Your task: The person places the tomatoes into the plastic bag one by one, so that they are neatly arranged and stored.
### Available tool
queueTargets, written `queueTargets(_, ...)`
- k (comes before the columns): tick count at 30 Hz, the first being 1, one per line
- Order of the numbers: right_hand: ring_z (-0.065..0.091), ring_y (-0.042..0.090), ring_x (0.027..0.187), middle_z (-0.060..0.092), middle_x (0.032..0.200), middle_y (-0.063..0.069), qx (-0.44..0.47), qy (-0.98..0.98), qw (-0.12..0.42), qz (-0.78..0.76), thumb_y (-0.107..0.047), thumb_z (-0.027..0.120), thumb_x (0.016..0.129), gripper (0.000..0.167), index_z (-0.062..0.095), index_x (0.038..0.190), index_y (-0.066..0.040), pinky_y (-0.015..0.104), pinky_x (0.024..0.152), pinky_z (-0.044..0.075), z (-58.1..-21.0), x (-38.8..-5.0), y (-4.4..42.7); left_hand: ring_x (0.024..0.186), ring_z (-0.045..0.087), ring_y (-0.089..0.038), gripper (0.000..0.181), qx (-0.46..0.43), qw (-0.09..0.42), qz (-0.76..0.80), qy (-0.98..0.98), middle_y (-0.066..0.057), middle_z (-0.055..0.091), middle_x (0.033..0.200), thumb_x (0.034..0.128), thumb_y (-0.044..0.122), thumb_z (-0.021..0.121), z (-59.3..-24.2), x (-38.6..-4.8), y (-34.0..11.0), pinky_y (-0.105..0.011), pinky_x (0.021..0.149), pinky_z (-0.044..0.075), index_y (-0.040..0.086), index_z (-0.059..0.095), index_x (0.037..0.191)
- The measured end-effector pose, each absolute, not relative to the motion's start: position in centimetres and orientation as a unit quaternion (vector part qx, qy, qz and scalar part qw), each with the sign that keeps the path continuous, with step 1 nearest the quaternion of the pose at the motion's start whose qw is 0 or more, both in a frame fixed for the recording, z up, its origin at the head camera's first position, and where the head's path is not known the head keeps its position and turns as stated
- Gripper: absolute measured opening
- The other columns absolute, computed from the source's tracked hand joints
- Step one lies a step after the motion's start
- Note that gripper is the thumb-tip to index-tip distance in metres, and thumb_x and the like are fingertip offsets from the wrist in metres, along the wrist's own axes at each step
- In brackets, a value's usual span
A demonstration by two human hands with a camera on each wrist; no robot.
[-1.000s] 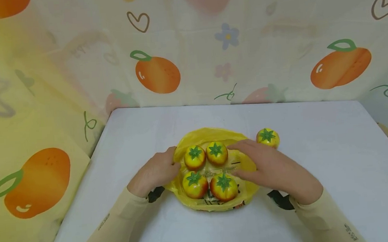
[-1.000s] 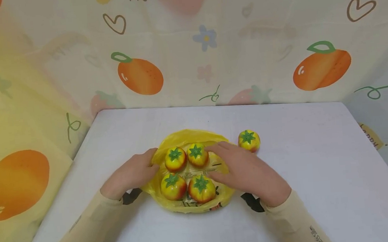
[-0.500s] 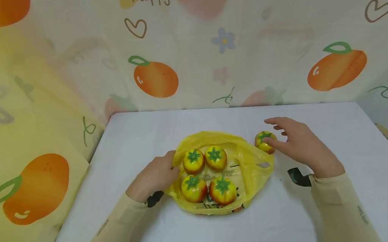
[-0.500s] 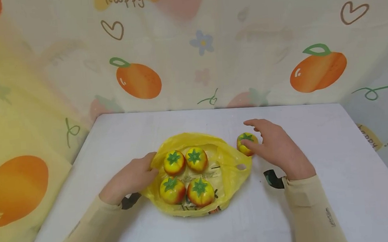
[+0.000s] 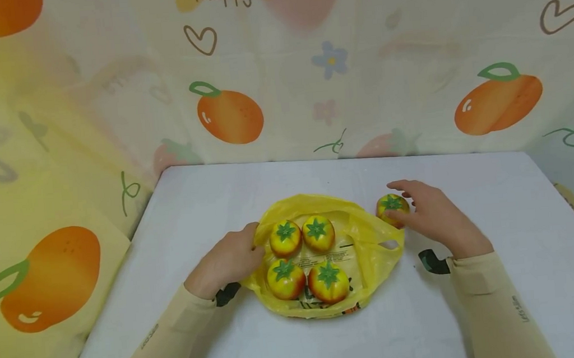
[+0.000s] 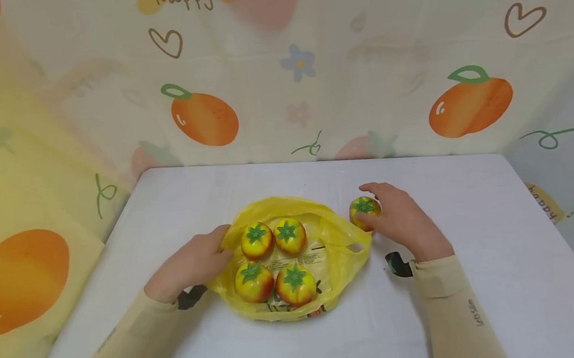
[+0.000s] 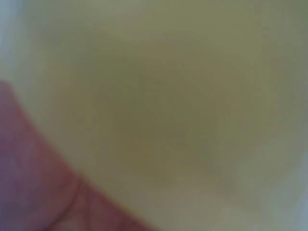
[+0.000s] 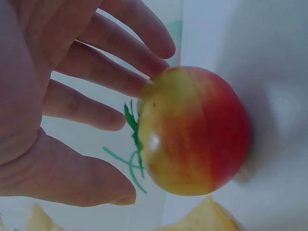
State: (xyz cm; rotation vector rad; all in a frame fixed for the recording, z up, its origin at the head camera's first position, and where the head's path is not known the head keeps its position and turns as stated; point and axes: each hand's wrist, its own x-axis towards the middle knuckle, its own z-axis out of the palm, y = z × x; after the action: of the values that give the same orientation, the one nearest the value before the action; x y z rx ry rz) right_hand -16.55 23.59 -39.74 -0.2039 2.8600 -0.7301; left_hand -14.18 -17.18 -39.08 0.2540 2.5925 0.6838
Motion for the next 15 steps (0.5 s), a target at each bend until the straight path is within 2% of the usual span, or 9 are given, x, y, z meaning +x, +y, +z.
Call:
queueTargets(4, 0.054, 0.044, 0.135, 0.052, 0.16, 0.022, -0.062, 0.961, 0.103, -0.248, -0.048, 0.073, 0.1, 0.077, 0.046, 0.162, -0.011, 0.067, 0.111, 0.049, -40.2, -16.6, 23.4, 0.081, 0.063, -0.021, 0.059, 0.096, 0.218, 0.245, 0.94, -0.018, 0.071, 0.126, 0.1054, 0.021, 0.052, -39.0, -14.1, -17.2, -0.037, 0.082, 0.054, -0.001, 0.042, 0.159)
queueTargets(8, 0.05, 0.044, 0.142, 0.048, 0.164, 0.022, -0.068, 0.96, 0.107, -0.251, -0.044, 0.075, 0.099, 0.077, 0.046, 0.162, -0.01, 0.067, 0.117, 0.044, -40.7, -16.8, 23.2, 0.081, 0.063, -0.021, 0.057, 0.098, 0.212, 0.244, 0.941, -0.017, 0.072, 0.122, 0.1053, 0.02, 0.052, -39.0, -14.1, -17.2, -0.036, 0.08, 0.054, -0.001, 0.043, 0.158)
queueTargets(15, 0.052, 0.044, 0.139, 0.05, 0.161, 0.023, -0.075, 0.963, 0.101, -0.24, -0.04, 0.077, 0.098, 0.076, 0.048, 0.16, -0.007, 0.066, 0.115, 0.047, -41.0, -16.9, 23.1, 0.079, 0.063, -0.02, 0.057, 0.096, 0.213, 0.248, 0.94, -0.017, 0.072, 0.121, 0.1055, 0.02, 0.052, -39.1, -14.0, -17.1, -0.034, 0.077, 0.053, -0.002, 0.043, 0.158)
